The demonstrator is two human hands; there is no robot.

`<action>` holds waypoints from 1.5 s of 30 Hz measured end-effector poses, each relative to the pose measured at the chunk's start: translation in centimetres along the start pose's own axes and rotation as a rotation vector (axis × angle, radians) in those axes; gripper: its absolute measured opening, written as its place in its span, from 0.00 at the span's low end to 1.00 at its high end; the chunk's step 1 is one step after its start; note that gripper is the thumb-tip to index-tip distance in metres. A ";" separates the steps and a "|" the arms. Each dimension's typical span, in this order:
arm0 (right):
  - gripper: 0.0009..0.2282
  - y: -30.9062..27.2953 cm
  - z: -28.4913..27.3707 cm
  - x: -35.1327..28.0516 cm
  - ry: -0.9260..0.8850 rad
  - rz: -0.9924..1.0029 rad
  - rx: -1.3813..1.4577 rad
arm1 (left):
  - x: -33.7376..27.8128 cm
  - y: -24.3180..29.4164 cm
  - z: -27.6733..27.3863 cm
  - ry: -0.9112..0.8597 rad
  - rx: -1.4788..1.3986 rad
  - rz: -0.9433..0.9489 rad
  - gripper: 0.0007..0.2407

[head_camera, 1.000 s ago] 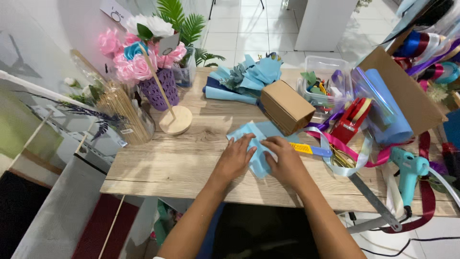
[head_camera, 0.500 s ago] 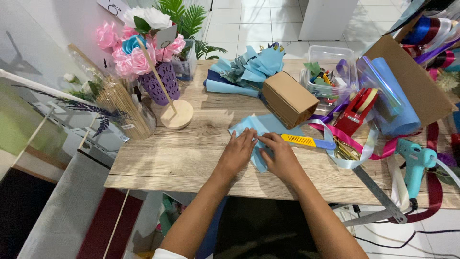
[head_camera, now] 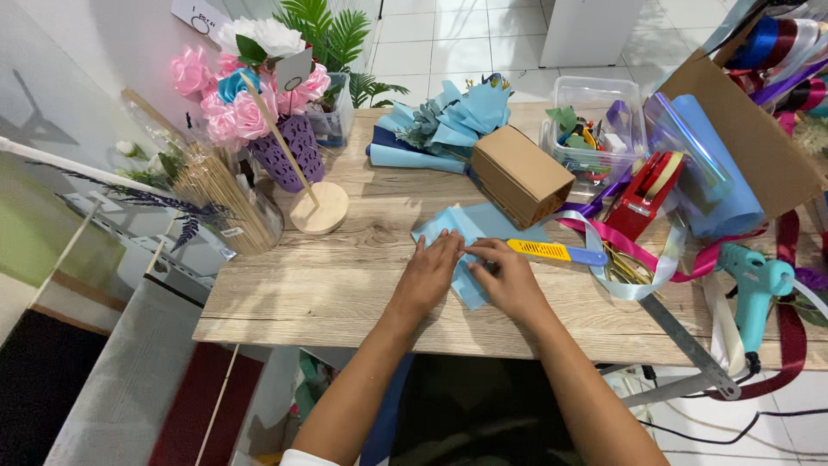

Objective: The person wraps a small floral bouquet by folding several sheets of blue tissue paper around the base of a cardboard box and securing them.

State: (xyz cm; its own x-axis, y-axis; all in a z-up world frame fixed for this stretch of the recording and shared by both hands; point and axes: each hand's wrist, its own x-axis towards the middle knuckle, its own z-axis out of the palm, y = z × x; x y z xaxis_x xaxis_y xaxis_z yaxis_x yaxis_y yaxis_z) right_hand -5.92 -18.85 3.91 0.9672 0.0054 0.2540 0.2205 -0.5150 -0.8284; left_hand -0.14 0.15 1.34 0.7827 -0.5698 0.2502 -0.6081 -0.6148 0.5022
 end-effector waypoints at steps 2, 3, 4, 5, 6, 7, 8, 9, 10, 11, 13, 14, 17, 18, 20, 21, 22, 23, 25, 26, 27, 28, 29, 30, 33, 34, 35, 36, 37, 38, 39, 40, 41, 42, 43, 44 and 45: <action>0.13 -0.9 -0.1 -0.1 0.041 0.115 0.203 | -0.3 0.8 -0.7 -0.014 0.000 -0.010 0.11; 0.13 -1.3 -0.2 -0.2 0.082 0.227 0.405 | -0.4 1.3 -1.0 -0.026 -0.002 -0.020 0.12; 0.13 -0.6 0.1 0.1 0.085 0.221 0.405 | -0.4 1.3 -1.1 -0.022 0.002 -0.016 0.12; 0.14 0.1 0.4 0.3 0.122 0.280 0.544 | -0.4 1.3 -1.1 -0.024 0.015 -0.020 0.13; 0.14 0.8 0.8 0.3 0.154 0.344 0.683 | -0.8 1.4 -1.0 -0.030 0.025 -0.029 0.14; 0.14 0.5 0.4 0.5 0.153 0.343 0.683 | -0.7 1.6 -1.4 -0.028 0.025 -0.030 0.14; 0.16 0.3 0.1 0.6 0.171 0.345 0.780 | -0.7 1.8 -1.7 -0.033 -0.023 -0.045 0.13; 0.19 0.0 -0.3 0.8 0.188 0.345 0.878 | -0.6 2.1 -2.0 -0.038 -0.071 -0.060 0.13; 0.19 0.0 -0.6 0.8 0.187 0.344 0.877 | -0.5 1.8 -1.8 -0.037 -0.071 -0.060 0.13; 0.20 -0.1 -0.9 0.7 0.197 0.293 0.726 | -0.4 1.6 -1.7 -0.043 -0.077 -0.064 0.13; 0.20 0.2 -1.1 0.5 0.206 0.245 0.576 | -0.6 1.2 -1.0 -0.054 -0.084 -0.069 0.12; 0.21 0.4 -1.1 0.7 0.182 0.158 0.380 | -0.5 1.0 -0.8 -0.054 -0.093 -0.072 0.13; 0.18 0.2 -1.1 1.2 0.131 -0.004 0.024 | -0.2 1.8 -1.6 -0.045 -0.123 -0.071 0.13; 0.15 -0.1 -0.9 1.3 0.099 -0.077 -0.135 | -0.4 2.3 -2.0 -0.039 -0.147 -0.073 0.13; 0.10 0.0 -0.6 1.3 0.122 -0.166 -0.258 | -0.9 2.9 -2.7 -0.035 -0.108 -0.064 0.12; 0.05 0.0 -0.4 1.3 0.147 -0.258 -0.383 | -1.1 3.1 -3.0 -0.029 -0.069 -0.052 0.12; 0.05 0.7 -0.2 1.2 0.140 -0.256 -0.384 | -1.3 2.9 -2.8 -0.030 -0.073 -0.058 0.12; 0.04 1.3 0.1 1.1 0.164 -0.289 -0.472 | -1.5 2.8 -2.6 -0.028 -0.080 -0.052 0.11; 0.03 1.9 -0.1 1.6 0.200 -0.334 -0.564 | -0.9 2.6 -2.6 -0.014 -0.081 -0.035 0.10; 0.04 2.1 -0.3 1.5 0.218 -0.317 -0.594 | -0.8 2.7 -2.5 0.002 -0.051 -0.020 0.10; 0.05 2.3 -0.5 1.4 0.236 -0.301 -0.625 | -0.7 2.7 -2.3 0.018 -0.022 -0.006 0.13; 0.05 2.6 -0.9 1.2 0.234 -0.302 -0.626 | -0.6 2.3 -2.1 0.019 -0.024 -0.007 0.13; 0.04 3.0 -1.2 1.0 0.270 -0.225 -0.525 | -0.6 1.8 -1.8 0.029 -0.016 -0.003 0.16; 0.03 3.4 -1.6 0.8 0.300 -0.150 -0.423 | -0.7 1.3 -1.4 0.041 -0.010 -0.003 0.19; 0.03 3.5 -3.0 0.9 0.352 0.088 0.024 | -0.2 -0.4 -0.7 -0.030 -0.005 0.003 0.23; 0.03 2.6 -2.8 0.9 0.350 0.087 0.021 | -0.2 -0.4 -0.8 -0.028 -0.007 0.003 0.23; 0.04 1.7 -2.6 0.9 0.329 0.167 0.256 | -0.1 -0.4 -0.9 -0.038 0.017 0.013 0.22; 0.06 0.8 -2.2 0.5 0.303 0.252 0.492 | -0.5 -0.4 -0.8 -0.052 0.040 0.021 0.22; 0.06 1.0 -1.3 0.7 0.301 0.257 0.491 | -0.5 -0.4 -0.7 -0.055 0.036 0.018 0.22; 0.07 1.1 -0.3 1.2 0.269 0.248 0.574 | -0.4 -0.4 -0.7 -0.052 0.040 0.021 0.22; 0.08 1.2 0.6 1.6 0.236 0.239 0.656 | -0.3 -0.5 -0.8 -0.048 0.043 0.025 0.23; 0.08 1.2 1.1 1.9 0.233 0.231 0.656 | -0.1 -0.4 -0.9 -0.041 0.047 0.025 0.23; 0.08 1.2 1.7 2.1 0.209 0.222 0.663 | 0.1 -0.2 -1.1 -0.051 0.045 0.013 0.23; 0.09 1.3 2.4 1.9 0.187 0.223 0.672 | -0.1 -0.1 -1.1 -0.070 0.039 -0.003 0.24; 0.09 3.0 3.4 2.2 0.186 0.226 0.675 | -0.1 -0.6 -0.7 -0.072 0.040 -0.006 0.24; 0.08 4.9 4.4 2.5 0.205 0.227 0.644 | 0.0 -1.0 -0.3 -0.063 0.057 0.008 0.25; 0.07 6.7 5.3 2.9 0.223 0.228 0.613 | 0.2 -1.4 0.2 -0.054 0.075 0.022 0.27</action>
State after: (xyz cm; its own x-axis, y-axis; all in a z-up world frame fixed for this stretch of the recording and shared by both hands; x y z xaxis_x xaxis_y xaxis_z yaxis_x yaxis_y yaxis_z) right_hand -1.00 -17.73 -3.55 0.9632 -0.2559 0.0818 0.1095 0.0961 -0.9893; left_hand 0.85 0.84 0.54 0.7623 -0.6106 0.2147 -0.6346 -0.6397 0.4337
